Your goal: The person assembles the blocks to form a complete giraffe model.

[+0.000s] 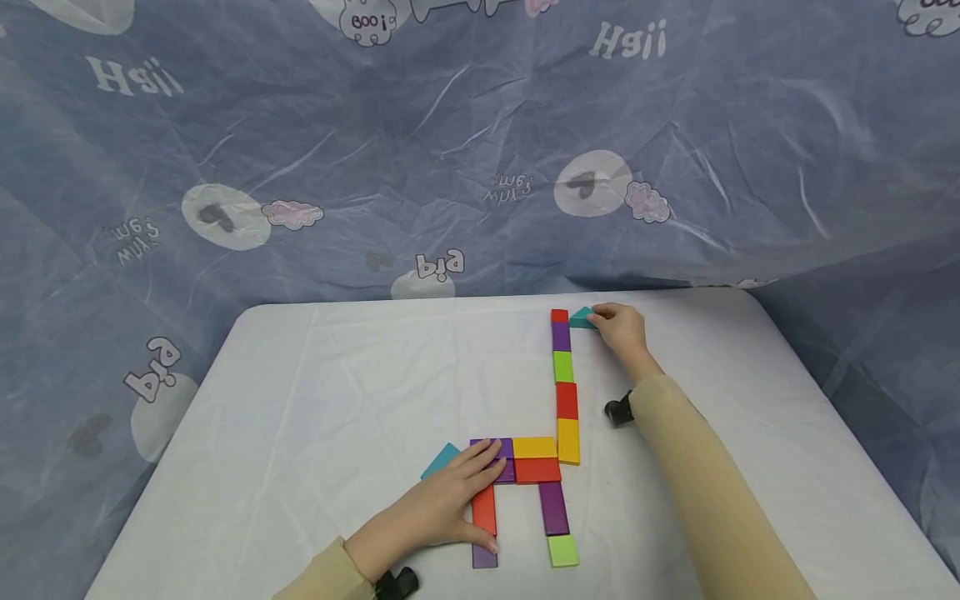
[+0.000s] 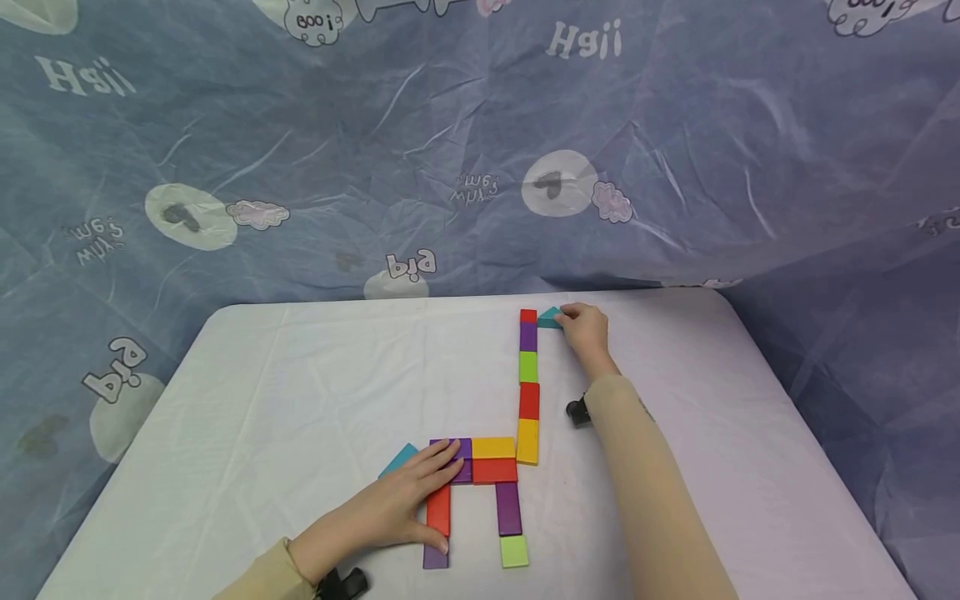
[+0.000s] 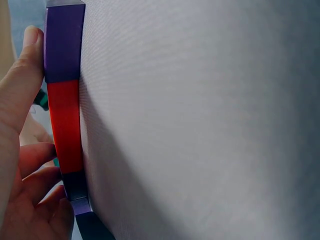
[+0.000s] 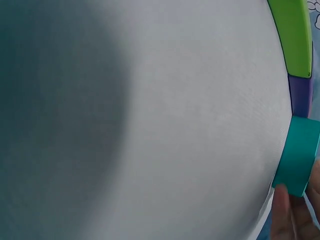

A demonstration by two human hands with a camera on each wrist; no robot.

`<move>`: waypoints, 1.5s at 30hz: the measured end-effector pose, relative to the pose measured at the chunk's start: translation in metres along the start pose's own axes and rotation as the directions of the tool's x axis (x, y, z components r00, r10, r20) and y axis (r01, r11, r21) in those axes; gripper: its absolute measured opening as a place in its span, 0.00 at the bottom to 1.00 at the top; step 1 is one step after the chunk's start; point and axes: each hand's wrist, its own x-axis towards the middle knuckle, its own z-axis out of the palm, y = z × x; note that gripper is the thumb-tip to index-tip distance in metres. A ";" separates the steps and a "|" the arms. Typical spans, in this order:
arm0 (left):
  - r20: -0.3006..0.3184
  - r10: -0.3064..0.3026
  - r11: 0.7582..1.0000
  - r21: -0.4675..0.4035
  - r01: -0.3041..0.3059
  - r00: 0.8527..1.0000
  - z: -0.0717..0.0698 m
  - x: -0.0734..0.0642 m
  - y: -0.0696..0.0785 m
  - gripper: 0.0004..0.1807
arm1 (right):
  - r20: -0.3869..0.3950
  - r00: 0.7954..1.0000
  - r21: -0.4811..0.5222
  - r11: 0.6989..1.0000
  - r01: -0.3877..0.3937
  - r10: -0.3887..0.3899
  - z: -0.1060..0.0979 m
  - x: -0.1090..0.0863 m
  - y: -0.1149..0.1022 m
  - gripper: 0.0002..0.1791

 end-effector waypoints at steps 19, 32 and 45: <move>-0.002 -0.002 1.000 -0.009 0.002 1.000 -0.001 0.000 0.000 0.57 | 0.289 0.892 -0.484 0.751 0.450 -0.349 0.021 -0.016 -0.029 0.25; 0.002 -0.009 1.000 -0.005 0.009 1.000 -0.002 -0.001 0.001 0.57 | 0.307 0.887 -0.501 0.733 0.459 -0.345 0.020 -0.016 -0.028 0.26; 0.011 -0.004 1.000 -0.019 0.004 1.000 -0.002 0.001 -0.001 0.57 | 0.304 0.839 -0.408 0.735 0.542 -0.451 0.013 -0.036 -0.021 0.21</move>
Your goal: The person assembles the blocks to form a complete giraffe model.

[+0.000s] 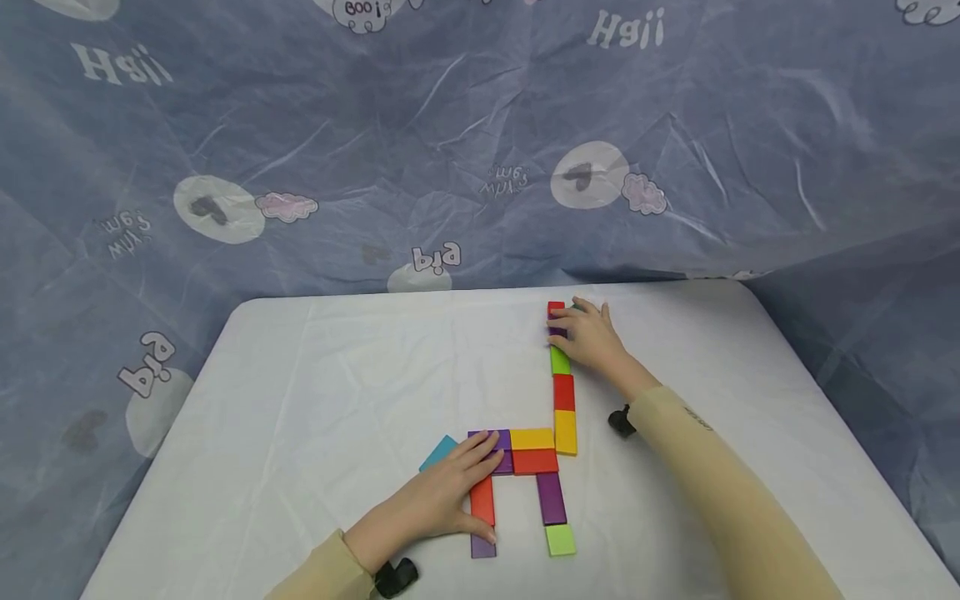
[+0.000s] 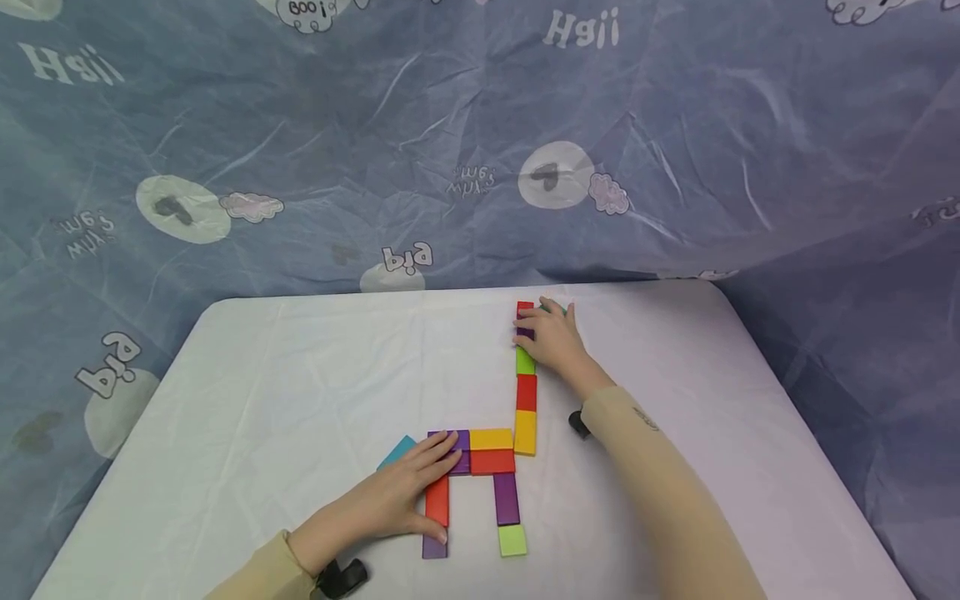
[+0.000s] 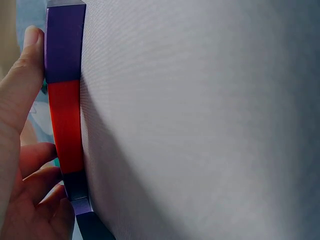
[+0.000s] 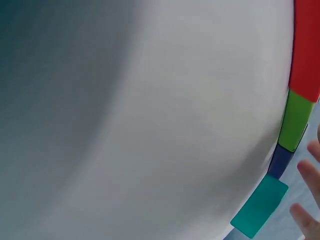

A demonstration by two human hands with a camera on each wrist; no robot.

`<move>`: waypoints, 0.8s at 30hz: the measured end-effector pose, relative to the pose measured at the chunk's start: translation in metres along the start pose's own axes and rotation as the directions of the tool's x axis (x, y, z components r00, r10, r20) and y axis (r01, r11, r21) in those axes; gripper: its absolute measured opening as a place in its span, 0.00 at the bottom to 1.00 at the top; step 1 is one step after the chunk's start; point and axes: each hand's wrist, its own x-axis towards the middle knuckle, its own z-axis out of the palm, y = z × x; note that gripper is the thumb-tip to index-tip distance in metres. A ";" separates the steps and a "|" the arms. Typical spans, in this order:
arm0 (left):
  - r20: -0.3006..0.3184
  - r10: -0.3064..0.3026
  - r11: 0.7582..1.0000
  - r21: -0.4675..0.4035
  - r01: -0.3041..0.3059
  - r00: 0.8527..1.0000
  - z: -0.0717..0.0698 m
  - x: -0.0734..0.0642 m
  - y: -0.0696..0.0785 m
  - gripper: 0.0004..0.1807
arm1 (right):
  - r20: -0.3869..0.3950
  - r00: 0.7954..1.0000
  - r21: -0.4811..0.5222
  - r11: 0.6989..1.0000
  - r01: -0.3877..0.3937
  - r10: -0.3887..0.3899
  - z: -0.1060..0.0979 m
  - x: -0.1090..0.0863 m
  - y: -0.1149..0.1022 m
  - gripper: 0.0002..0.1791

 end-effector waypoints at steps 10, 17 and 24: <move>-0.007 0.002 1.000 0.013 -0.002 1.000 0.001 0.000 0.000 0.57 | 0.091 0.983 0.020 0.987 0.159 -0.160 -0.002 -0.028 0.002 0.20; -0.006 -0.002 1.000 0.007 0.002 1.000 0.000 0.000 0.002 0.56 | 0.096 0.980 0.008 0.985 0.175 -0.175 -0.001 -0.030 0.003 0.19; -0.007 -0.008 1.000 0.007 0.008 1.000 0.002 0.001 0.001 0.57 | 0.095 0.980 -0.009 0.984 0.178 -0.177 -0.001 -0.030 0.004 0.19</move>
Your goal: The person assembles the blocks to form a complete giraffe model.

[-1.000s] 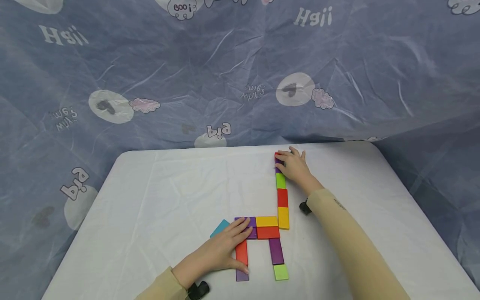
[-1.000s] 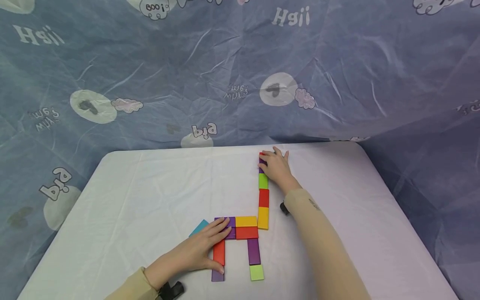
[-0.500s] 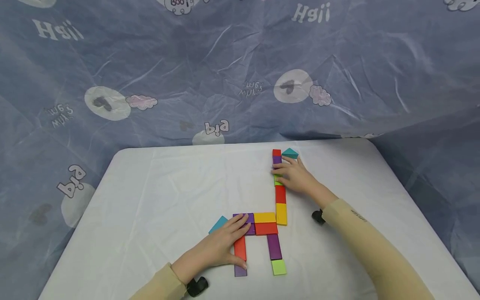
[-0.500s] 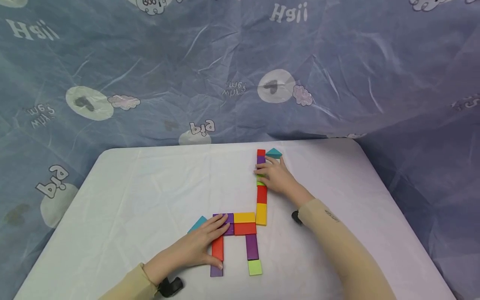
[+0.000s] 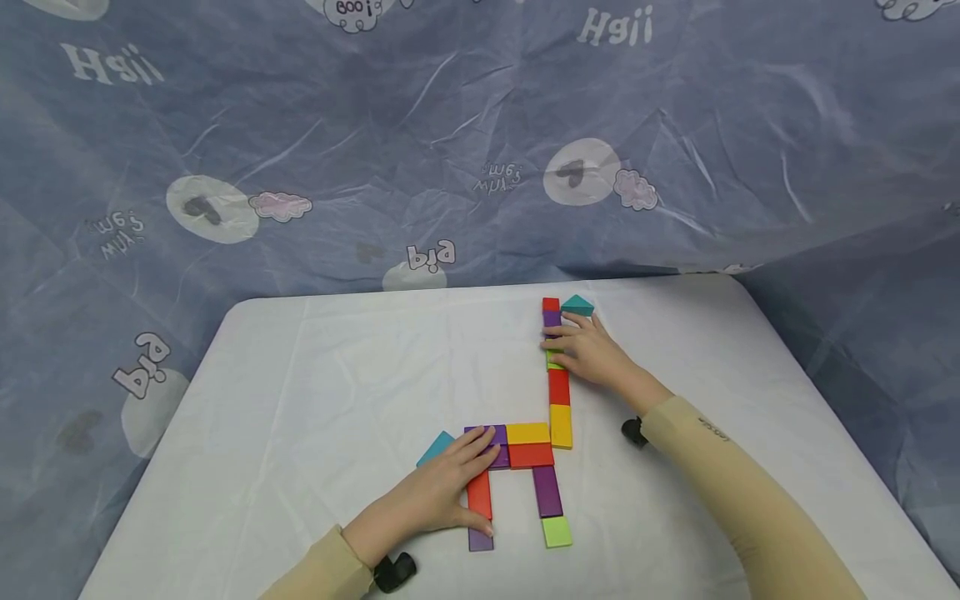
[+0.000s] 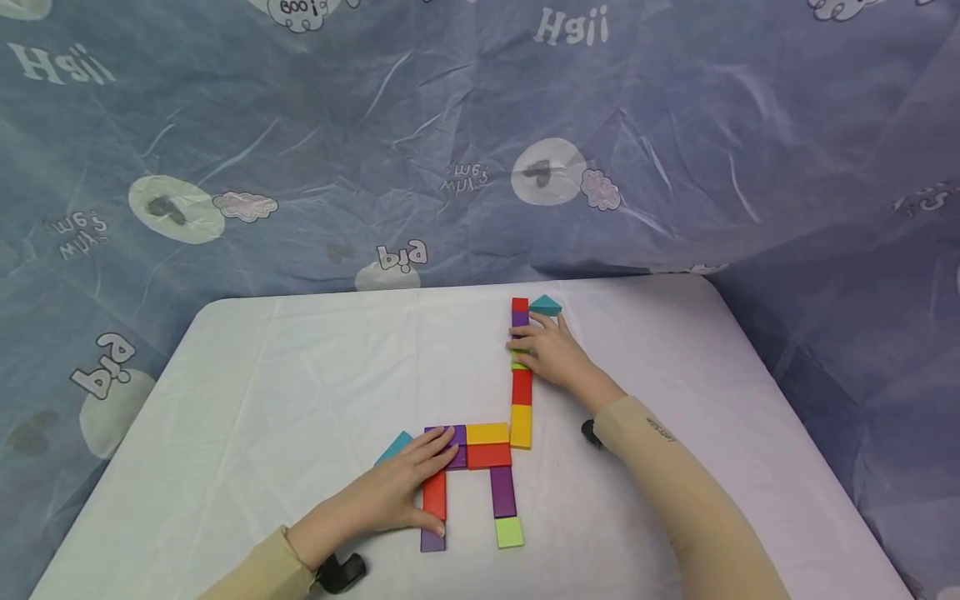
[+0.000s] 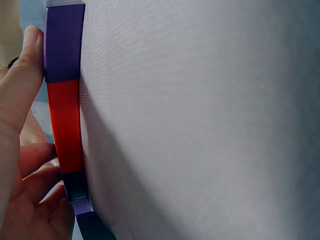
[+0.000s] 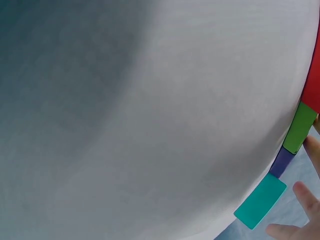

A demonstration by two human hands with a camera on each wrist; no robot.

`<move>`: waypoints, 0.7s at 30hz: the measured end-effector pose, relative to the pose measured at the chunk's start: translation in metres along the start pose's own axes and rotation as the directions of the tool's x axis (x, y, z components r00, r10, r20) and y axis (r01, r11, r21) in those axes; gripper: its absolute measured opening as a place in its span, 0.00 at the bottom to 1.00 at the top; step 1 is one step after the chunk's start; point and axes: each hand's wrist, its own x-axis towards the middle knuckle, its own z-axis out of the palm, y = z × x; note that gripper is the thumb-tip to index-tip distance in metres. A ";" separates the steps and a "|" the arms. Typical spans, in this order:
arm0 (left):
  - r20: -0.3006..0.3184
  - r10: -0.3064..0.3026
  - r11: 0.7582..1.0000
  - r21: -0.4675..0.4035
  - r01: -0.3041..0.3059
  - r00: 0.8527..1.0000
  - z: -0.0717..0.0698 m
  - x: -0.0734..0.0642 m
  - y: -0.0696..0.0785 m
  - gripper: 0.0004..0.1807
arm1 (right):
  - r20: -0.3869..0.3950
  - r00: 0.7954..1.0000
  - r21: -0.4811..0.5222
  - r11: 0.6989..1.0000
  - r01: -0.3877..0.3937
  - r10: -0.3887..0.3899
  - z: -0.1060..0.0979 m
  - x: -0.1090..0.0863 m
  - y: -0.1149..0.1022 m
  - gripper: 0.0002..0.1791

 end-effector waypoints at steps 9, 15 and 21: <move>-0.003 0.003 1.000 -0.003 -0.003 1.000 -0.001 -0.001 0.001 0.57 | -0.020 1.000 0.012 1.000 0.005 -0.005 0.001 -0.001 0.001 0.20; 0.000 0.003 1.000 0.002 -0.003 1.000 -0.002 -0.001 0.002 0.57 | -0.076 0.995 0.100 0.993 -0.062 0.070 -0.006 -0.013 -0.009 0.21; -0.002 -0.003 1.000 0.004 0.003 1.000 -0.002 -0.001 0.002 0.57 | -0.071 0.964 0.205 0.949 -0.239 0.258 -0.001 -0.037 -0.022 0.18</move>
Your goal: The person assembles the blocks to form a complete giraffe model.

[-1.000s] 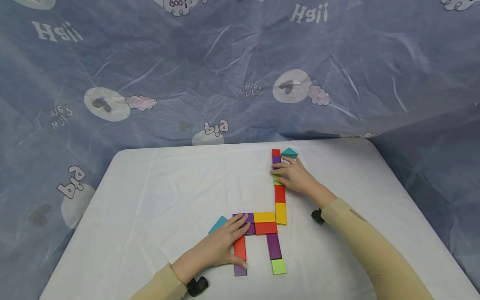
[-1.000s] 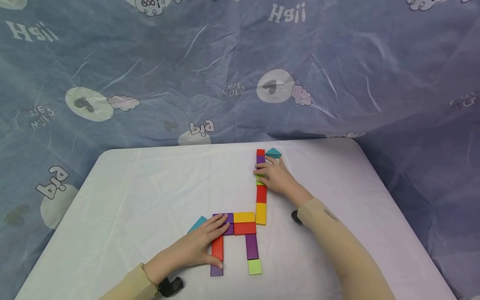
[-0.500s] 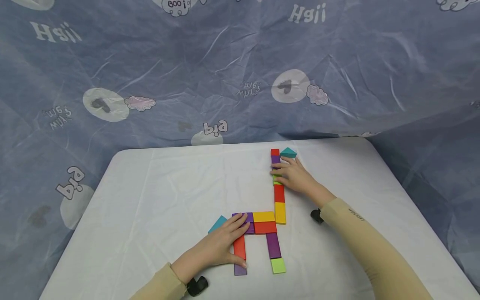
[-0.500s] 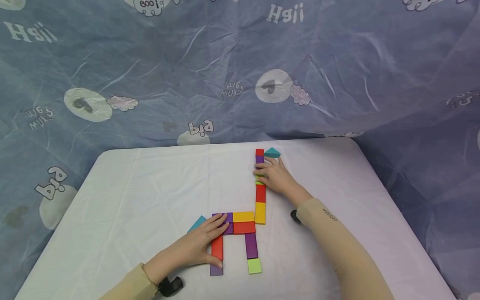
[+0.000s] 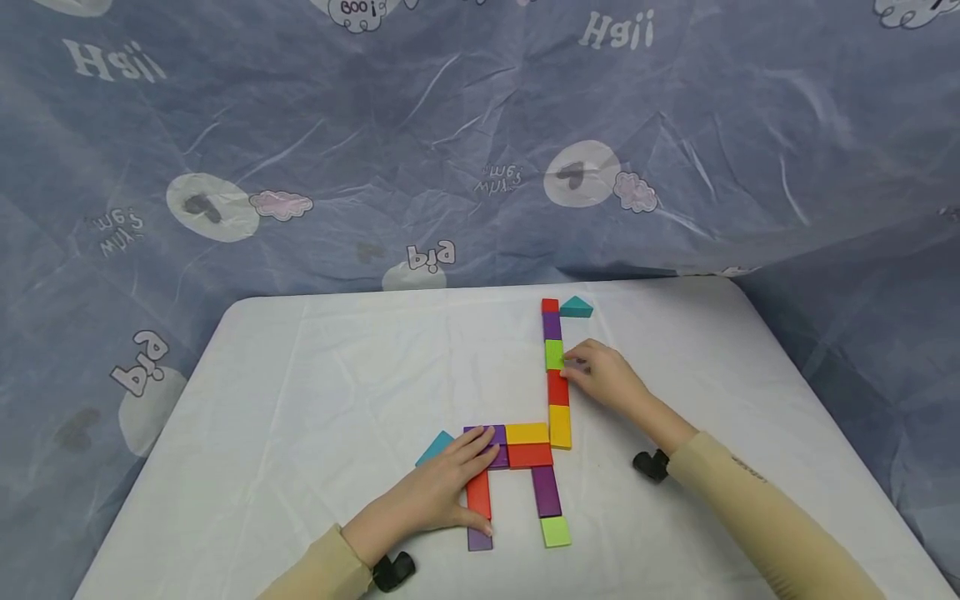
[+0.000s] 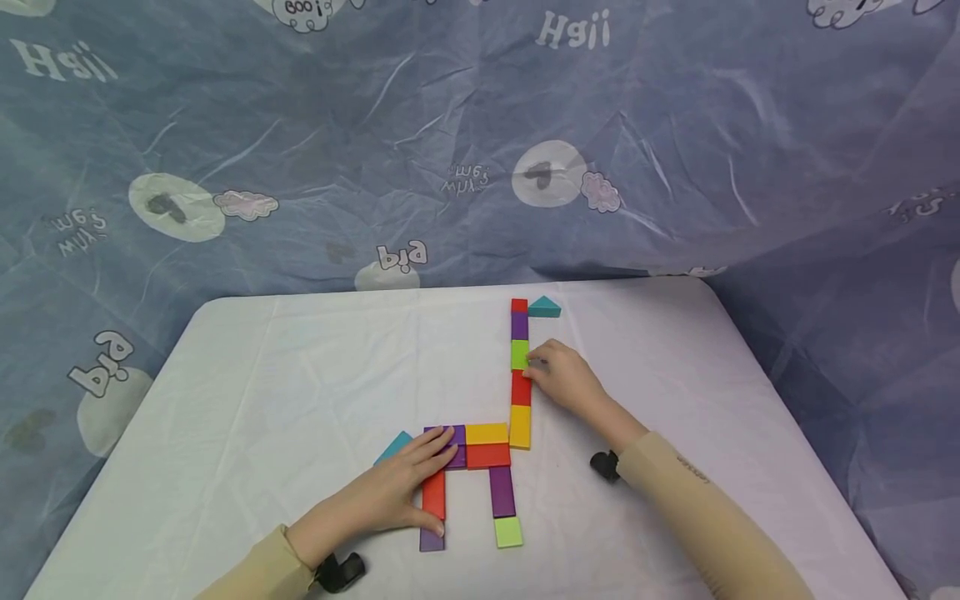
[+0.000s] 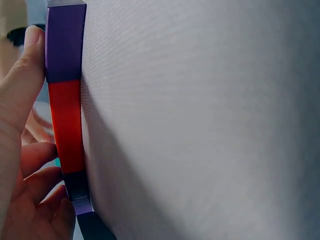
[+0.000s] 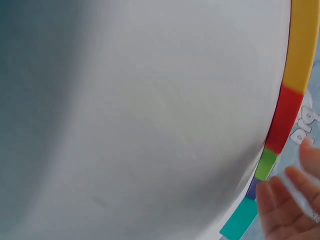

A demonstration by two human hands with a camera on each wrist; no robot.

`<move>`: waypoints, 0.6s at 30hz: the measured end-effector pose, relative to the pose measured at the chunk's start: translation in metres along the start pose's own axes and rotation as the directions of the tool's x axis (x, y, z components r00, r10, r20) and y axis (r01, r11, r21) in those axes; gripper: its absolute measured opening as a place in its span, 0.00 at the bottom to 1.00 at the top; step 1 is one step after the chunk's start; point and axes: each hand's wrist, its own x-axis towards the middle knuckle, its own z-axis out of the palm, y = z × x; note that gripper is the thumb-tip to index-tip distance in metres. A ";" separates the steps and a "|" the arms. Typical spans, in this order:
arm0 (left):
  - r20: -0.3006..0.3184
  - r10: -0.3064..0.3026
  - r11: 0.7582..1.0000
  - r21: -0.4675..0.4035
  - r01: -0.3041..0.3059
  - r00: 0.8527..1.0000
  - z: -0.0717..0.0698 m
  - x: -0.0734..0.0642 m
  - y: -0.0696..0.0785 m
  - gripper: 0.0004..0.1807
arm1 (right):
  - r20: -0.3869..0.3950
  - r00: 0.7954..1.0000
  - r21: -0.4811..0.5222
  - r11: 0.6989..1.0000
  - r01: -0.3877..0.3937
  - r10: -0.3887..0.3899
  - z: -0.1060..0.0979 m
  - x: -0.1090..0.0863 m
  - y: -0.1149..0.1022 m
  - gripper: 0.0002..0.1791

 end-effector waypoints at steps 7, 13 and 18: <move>0.001 0.000 1.000 0.001 0.000 1.000 0.000 0.000 0.000 0.57 | 0.071 0.971 0.179 0.954 -0.239 0.230 0.007 -0.016 0.000 0.22; 0.006 -0.006 1.000 -0.002 0.006 1.000 0.000 0.001 0.001 0.57 | 0.101 0.951 0.229 0.924 -0.307 0.291 0.011 -0.018 -0.004 0.24; 0.010 -0.009 1.000 -0.007 0.009 1.000 0.000 0.001 0.001 0.57 | 0.109 0.946 0.235 0.917 -0.323 0.305 0.013 -0.019 -0.006 0.24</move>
